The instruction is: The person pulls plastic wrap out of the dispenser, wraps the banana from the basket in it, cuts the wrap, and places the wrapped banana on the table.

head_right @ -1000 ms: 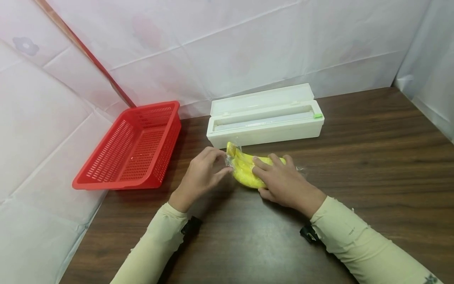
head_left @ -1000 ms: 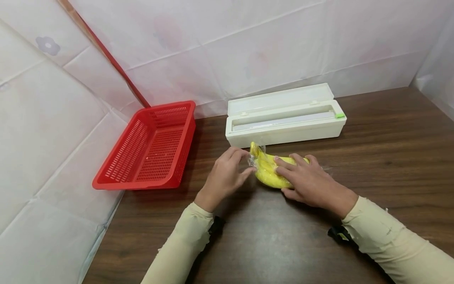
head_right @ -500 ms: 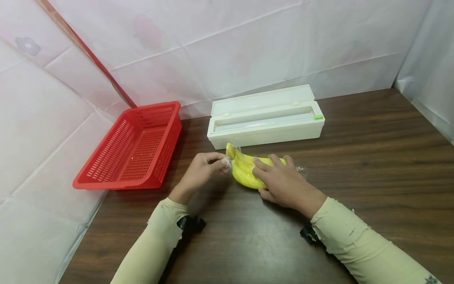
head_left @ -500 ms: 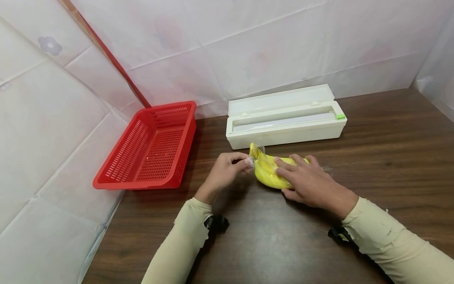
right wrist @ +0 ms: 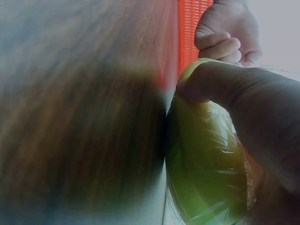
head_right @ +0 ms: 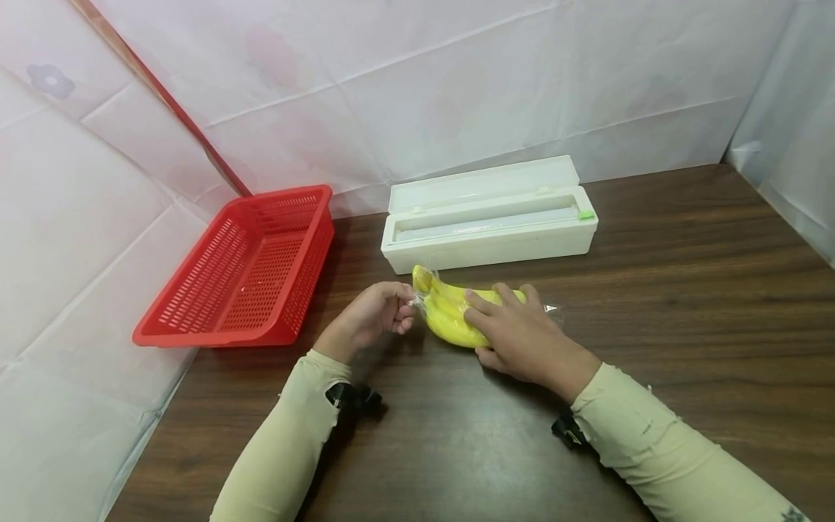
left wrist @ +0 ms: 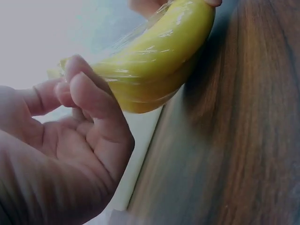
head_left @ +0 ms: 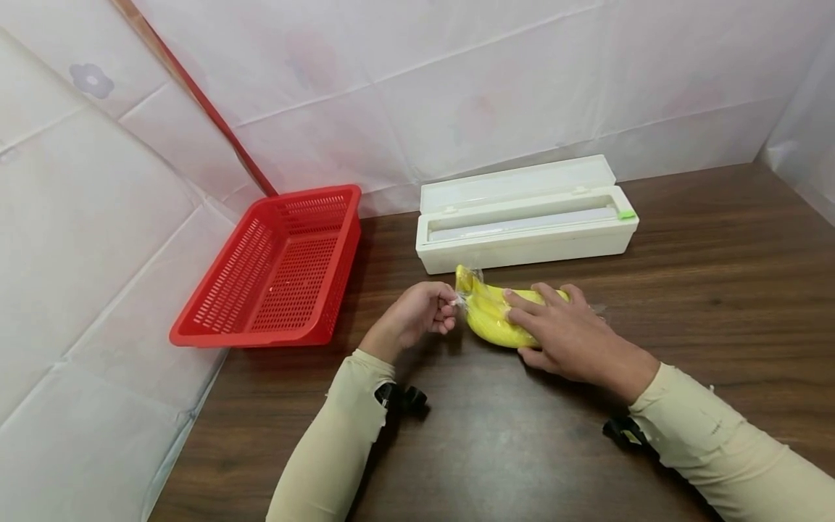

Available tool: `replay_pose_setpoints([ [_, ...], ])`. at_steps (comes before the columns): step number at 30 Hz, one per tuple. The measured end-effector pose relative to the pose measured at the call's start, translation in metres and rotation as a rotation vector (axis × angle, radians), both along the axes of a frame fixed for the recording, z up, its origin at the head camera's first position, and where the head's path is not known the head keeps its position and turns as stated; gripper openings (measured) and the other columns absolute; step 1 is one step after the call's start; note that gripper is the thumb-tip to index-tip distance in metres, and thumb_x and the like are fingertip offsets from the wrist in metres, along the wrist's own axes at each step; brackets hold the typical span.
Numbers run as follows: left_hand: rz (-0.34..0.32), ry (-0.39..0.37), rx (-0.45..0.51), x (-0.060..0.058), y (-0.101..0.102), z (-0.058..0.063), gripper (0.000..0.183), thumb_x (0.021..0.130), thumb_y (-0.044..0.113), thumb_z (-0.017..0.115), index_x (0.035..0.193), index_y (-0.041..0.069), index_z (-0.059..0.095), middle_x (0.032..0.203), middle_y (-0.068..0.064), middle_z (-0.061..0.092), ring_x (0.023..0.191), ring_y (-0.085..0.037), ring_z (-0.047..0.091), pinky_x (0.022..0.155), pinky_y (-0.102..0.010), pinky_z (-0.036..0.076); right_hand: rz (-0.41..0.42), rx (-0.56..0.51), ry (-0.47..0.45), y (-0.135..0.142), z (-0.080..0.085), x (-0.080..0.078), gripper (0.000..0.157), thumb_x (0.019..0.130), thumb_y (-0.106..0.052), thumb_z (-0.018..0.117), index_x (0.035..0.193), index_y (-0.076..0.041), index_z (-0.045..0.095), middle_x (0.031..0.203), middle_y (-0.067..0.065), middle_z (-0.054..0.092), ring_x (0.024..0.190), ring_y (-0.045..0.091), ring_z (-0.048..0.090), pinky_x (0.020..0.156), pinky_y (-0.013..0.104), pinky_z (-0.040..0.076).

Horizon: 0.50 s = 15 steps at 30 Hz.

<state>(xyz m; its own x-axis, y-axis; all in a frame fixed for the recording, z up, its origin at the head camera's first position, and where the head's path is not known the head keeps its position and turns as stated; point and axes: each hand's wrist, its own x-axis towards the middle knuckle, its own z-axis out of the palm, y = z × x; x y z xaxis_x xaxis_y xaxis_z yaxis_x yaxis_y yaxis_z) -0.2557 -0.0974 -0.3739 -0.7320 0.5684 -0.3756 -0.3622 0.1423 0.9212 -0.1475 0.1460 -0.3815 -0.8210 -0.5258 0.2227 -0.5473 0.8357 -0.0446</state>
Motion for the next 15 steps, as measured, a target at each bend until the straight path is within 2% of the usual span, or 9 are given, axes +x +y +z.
replay_pose_setpoints([
  [3, -0.007, -0.058, 0.028, 0.0004, 0.003, -0.001, 0.018, 0.088, 0.014, 0.042, 0.07, 0.01, 0.044, 0.058, 0.001, 0.041, 0.052, -0.013, 0.049, 0.05, -0.023, 0.042, 0.001, 0.006, 0.002, 0.0, 0.0002, 0.0007, 0.046, 0.088, -0.035, 0.074, 0.129, -0.016, 0.064, 0.151, 0.011, 0.048, 0.125, 0.041, 0.046, 0.092, 0.067, 0.037],
  [7, 0.008, -0.188, 0.138, 0.0015, 0.0068, -0.005, 0.019, 0.087, 0.014, 0.038, 0.069, 0.012, 0.043, 0.06, 0.003, 0.038, 0.05, -0.011, 0.043, 0.047, -0.02, 0.037, -0.003, 0.012, 0.001, 0.0004, 0.001, 0.0017, 0.047, 0.088, -0.035, 0.075, 0.129, -0.015, 0.063, 0.151, 0.01, 0.047, 0.125, 0.041, 0.047, 0.091, 0.067, 0.038],
  [9, 0.002, -0.225, 0.191, 0.002, 0.0069, -0.0069, 0.02, 0.089, 0.013, 0.037, 0.07, 0.012, 0.043, 0.061, 0.003, 0.038, 0.051, -0.011, 0.043, 0.048, -0.019, 0.037, -0.004, 0.01, -0.002, 0.0004, 0.0016, 0.0021, 0.047, 0.088, -0.035, 0.075, 0.13, -0.015, 0.063, 0.151, 0.011, 0.047, 0.125, 0.041, 0.046, 0.092, 0.067, 0.038],
  [12, -0.039, -0.197, 0.231, 0.002, 0.0037, -0.0085, 0.022, 0.093, 0.013, 0.036, 0.073, 0.012, 0.047, 0.065, 0.001, 0.042, 0.055, -0.014, 0.048, 0.051, -0.021, 0.042, -0.003, 0.005, -0.003, 0.0002, 0.0018, 0.0022, 0.047, 0.089, -0.035, 0.075, 0.13, -0.015, 0.063, 0.151, 0.011, 0.047, 0.125, 0.041, 0.047, 0.092, 0.067, 0.039],
  [15, -0.071, -0.125, 0.226, 0.0005, -0.0018, -0.0086, 0.024, 0.094, 0.014, 0.038, 0.076, 0.011, 0.053, 0.067, 0.0, 0.049, 0.059, -0.016, 0.053, 0.056, -0.025, 0.047, -0.001, 0.0, -0.005, 0.0002, 0.0014, 0.002, 0.047, 0.089, -0.035, 0.074, 0.13, -0.015, 0.063, 0.151, 0.011, 0.047, 0.125, 0.041, 0.047, 0.092, 0.067, 0.039],
])
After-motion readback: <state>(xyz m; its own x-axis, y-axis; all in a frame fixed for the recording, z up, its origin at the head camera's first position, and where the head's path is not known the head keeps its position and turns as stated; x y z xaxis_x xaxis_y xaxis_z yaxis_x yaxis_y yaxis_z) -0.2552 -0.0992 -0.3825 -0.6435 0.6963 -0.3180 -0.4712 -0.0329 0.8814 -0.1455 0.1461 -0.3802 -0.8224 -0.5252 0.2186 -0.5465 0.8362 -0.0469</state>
